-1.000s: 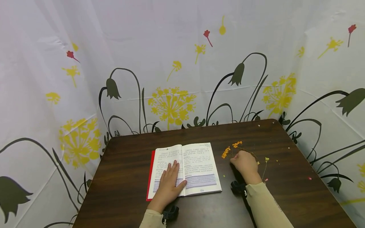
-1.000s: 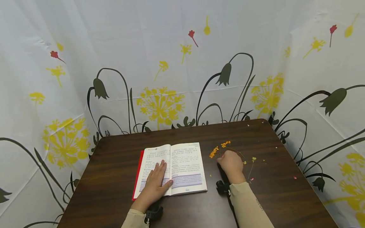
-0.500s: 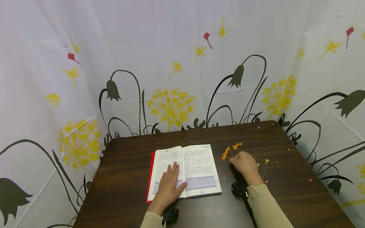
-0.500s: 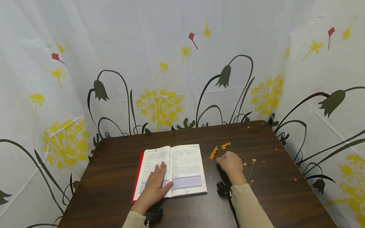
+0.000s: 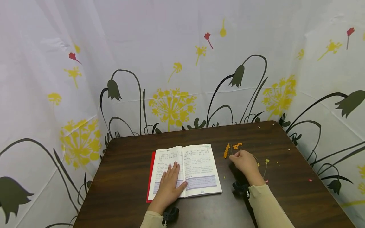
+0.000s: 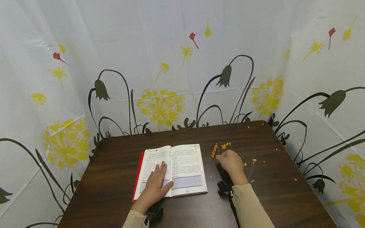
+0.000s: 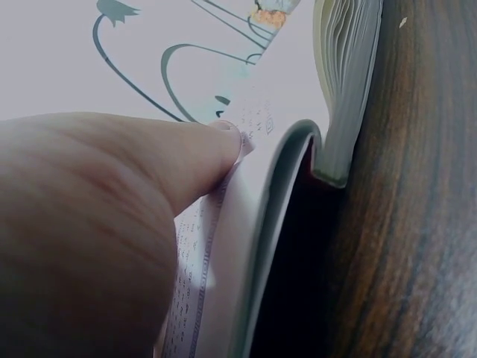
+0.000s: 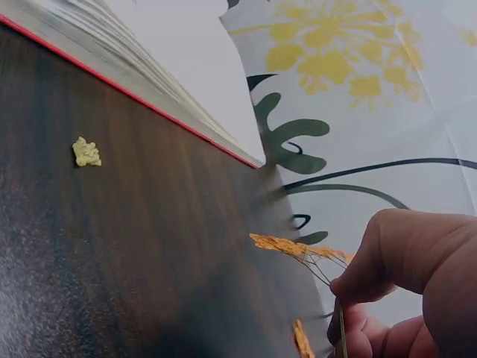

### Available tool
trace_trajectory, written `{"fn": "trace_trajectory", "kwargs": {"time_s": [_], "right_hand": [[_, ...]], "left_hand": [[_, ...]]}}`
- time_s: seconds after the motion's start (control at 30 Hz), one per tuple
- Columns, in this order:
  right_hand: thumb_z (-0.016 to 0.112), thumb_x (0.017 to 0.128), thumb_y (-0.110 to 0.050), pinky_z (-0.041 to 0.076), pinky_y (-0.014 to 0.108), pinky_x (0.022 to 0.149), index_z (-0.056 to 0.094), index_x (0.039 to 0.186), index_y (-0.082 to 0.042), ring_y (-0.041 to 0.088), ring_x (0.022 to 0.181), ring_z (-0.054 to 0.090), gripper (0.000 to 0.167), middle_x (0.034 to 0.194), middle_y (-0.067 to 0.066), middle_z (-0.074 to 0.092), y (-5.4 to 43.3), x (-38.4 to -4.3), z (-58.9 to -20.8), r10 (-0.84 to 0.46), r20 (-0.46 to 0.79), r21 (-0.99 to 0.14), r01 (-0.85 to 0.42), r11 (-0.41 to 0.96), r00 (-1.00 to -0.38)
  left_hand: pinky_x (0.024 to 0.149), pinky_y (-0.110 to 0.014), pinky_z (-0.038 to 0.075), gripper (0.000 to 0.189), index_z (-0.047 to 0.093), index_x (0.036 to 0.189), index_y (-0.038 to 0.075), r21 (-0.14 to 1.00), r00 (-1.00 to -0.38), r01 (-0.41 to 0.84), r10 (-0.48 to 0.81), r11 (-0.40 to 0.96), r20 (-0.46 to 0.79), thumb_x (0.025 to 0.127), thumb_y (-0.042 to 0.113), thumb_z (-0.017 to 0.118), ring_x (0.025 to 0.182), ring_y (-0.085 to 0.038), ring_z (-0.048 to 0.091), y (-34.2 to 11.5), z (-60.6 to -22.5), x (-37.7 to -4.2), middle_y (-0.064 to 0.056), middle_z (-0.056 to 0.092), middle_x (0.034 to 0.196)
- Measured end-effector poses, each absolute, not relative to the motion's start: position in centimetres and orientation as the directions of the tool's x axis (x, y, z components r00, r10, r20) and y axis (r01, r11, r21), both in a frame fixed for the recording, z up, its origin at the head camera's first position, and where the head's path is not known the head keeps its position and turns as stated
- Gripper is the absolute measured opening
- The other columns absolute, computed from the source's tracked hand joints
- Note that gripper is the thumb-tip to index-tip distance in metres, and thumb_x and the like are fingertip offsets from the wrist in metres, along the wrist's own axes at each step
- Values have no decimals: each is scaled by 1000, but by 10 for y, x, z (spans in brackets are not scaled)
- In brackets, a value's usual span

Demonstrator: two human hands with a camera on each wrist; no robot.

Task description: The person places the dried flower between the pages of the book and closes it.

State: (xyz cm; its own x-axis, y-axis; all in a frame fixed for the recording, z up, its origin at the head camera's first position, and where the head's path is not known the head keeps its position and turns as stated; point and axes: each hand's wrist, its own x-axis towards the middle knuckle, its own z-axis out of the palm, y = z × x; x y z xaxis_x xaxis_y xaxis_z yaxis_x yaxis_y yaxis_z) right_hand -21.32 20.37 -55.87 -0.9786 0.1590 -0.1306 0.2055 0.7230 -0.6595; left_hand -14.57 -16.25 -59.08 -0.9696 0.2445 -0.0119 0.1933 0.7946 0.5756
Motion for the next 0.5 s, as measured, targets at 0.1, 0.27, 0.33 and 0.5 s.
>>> {"fn": "trace_trajectory", "kwargs": {"time_s": [0.1,0.27,0.33,0.5], "right_hand": [[68,93,-38,39,34,59,67,75,-17,21,66,54,29,71,0,59,202,-211,-556,155,-120,-670,195,716,-981],[67,94,-34,38,33,60,66,85,-15,20,65,52,21,71,0,56,191,-207,-543,148,-67,-718,150,679,-987],[66,94,-31,39,33,60,67,88,-14,20,64,51,19,70,0,55,182,-205,-537,142,-42,-751,125,648,-989],[69,92,-25,39,32,61,67,88,-13,19,63,51,13,69,-1,54,148,-197,-534,125,17,-826,56,562,-992]], "left_hand": [[135,-70,11,88,30,172,6,576,-970,197,245,793,-6,103,45,69,171,-41,12,-163,-591,-145,-11,21,183],[135,-69,11,88,30,172,7,579,-970,197,245,791,-5,103,46,69,172,-40,12,-162,-590,-144,-10,21,184],[135,-69,10,88,29,173,7,581,-969,195,245,790,-8,103,46,69,172,-40,11,-162,-590,-144,-9,21,184],[135,-69,10,88,30,173,7,582,-970,190,241,791,-12,103,46,69,172,-40,12,-162,-591,-144,-10,21,184]]}}
